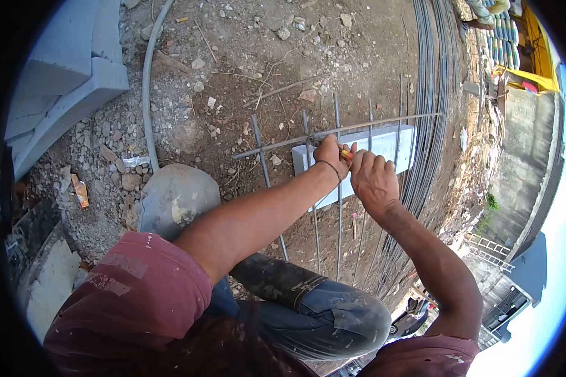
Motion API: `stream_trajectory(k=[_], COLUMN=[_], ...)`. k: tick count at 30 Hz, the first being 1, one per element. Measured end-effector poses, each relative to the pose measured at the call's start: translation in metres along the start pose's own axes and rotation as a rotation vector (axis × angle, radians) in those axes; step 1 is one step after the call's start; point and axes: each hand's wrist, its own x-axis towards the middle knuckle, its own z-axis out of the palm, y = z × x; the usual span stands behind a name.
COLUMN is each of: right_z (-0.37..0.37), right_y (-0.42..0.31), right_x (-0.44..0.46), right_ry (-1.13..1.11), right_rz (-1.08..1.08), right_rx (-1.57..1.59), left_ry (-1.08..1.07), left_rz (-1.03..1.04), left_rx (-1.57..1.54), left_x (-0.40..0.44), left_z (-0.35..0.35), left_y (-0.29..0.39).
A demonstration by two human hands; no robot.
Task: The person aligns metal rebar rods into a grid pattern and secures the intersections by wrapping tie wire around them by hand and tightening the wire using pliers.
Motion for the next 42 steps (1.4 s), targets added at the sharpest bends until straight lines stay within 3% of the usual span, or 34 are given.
stream_trajectory(k=[2, 4, 6, 7, 8, 10, 12, 14, 15, 19, 20, 22, 24, 25, 26, 28, 30, 32, 34, 36, 37, 40, 41, 42], right_z=[0.017, 0.007, 0.004, 0.030, 0.046, 0.037, 0.031, 0.011, -0.025, -0.032, -0.030, 0.020, 0.025, 0.006, -0.001, -0.015, -0.040, -0.019, -0.003, 0.003, 0.041, 0.027, 0.016, 0.004], right_y=[-0.006, 0.001, 0.020, 0.029, 0.041, 0.037, 0.028, 0.004, -0.005, 0.006, 0.019, 0.039, 0.032, 0.033, 0.028, 0.015, 0.000, -0.014, 0.000, 0.031, 0.049, 0.036, 0.037, 0.031], right_x=[0.000, 0.012, 0.017, 0.026, 0.026, 0.023, 0.017, 0.011, 0.014, 0.031, 0.041, 0.024, 0.015, 0.020, 0.020, 0.009, 0.011, 0.006, 0.016, 0.029, 0.015, 0.012, 0.013, 0.011], right_ry=[-0.206, -0.241, -0.370, -0.601, -1.035, -1.159, -1.128, -0.550, -0.518, -0.665, -0.992, -1.309, -1.219, -1.205, -1.207, -0.544, -0.523, -0.188, -0.114, -0.994, -1.283, -1.200, -1.195, -1.204], right_rz=[0.112, 0.146, 0.106, 0.082, 0.419, 0.526, 0.481, 0.140, 0.215, 0.121, 0.347, 0.652, 0.578, 0.544, 0.541, 0.114, 0.168, 0.123, 0.123, 0.459, 0.603, 0.558, 0.575, 0.581], right_rx=[0.118, 0.184, 0.468, 0.686, 1.511, 1.754, 1.659, 0.644, 0.515, 0.597, 0.951, 2.140, 2.087, 1.831, 1.834, 0.586, 0.468, 0.100, 0.123, 1.210, 2.093, 2.048, 1.826, 1.833], left_ry=[0.029, 0.015, -0.033, -0.124, -0.216, -0.240, -0.135, -0.070, -0.057, -0.101, -0.101, -0.253, -0.275, -0.213, -0.145, -0.145, -0.146, -0.078, -0.157, -0.183, -0.235, -0.215, -0.199, -0.189], left_rz=[0.012, -0.018, -0.036, -0.026, -0.013, -0.034, -0.057, -0.034, -0.050, -0.066, -0.063, -0.030, -0.037, 0.008, 0.053, 0.035, 0.015, -0.072, -0.112, 0.009, -0.031, -0.055, -0.036, -0.041], left_rx=[0.019, -0.031, -0.047, 0.006, 0.054, 0.037, 0.051, 0.075, 0.048, 0.023, 0.026, 0.223, 0.235, 0.265, 0.297, 0.240, 0.179, 0.060, 0.048, 0.180, 0.177, 0.216, 0.187, 0.190], left_x=[0.003, 0.006, 0.001, -0.008, -0.014, -0.001, 0.014, 0.002, -0.002, 0.011, 0.009, -0.024, 0.012, 0.003, -0.007, 0.002, 0.008, 0.007, 0.024, 0.015, 0.011, 0.007, 0.012, 0.012], left_z=[0.008, 0.001, -0.008, -0.009, -0.010, -0.011, -0.021, -0.012, -0.009, -0.017, -0.020, -0.025, -0.040, -0.032, -0.028, -0.026, -0.018, -0.011, -0.016, -0.026, -0.037, -0.031, -0.033, -0.035], left_y=[0.000, -0.004, -0.008, -0.003, 0.004, 0.011, 0.006, 0.006, 0.008, 0.004, 0.006, 0.012, 0.008, 0.008, 0.007, 0.002, 0.001, 0.002, 0.000, -0.004, 0.000, 0.006, 0.005, 0.003])
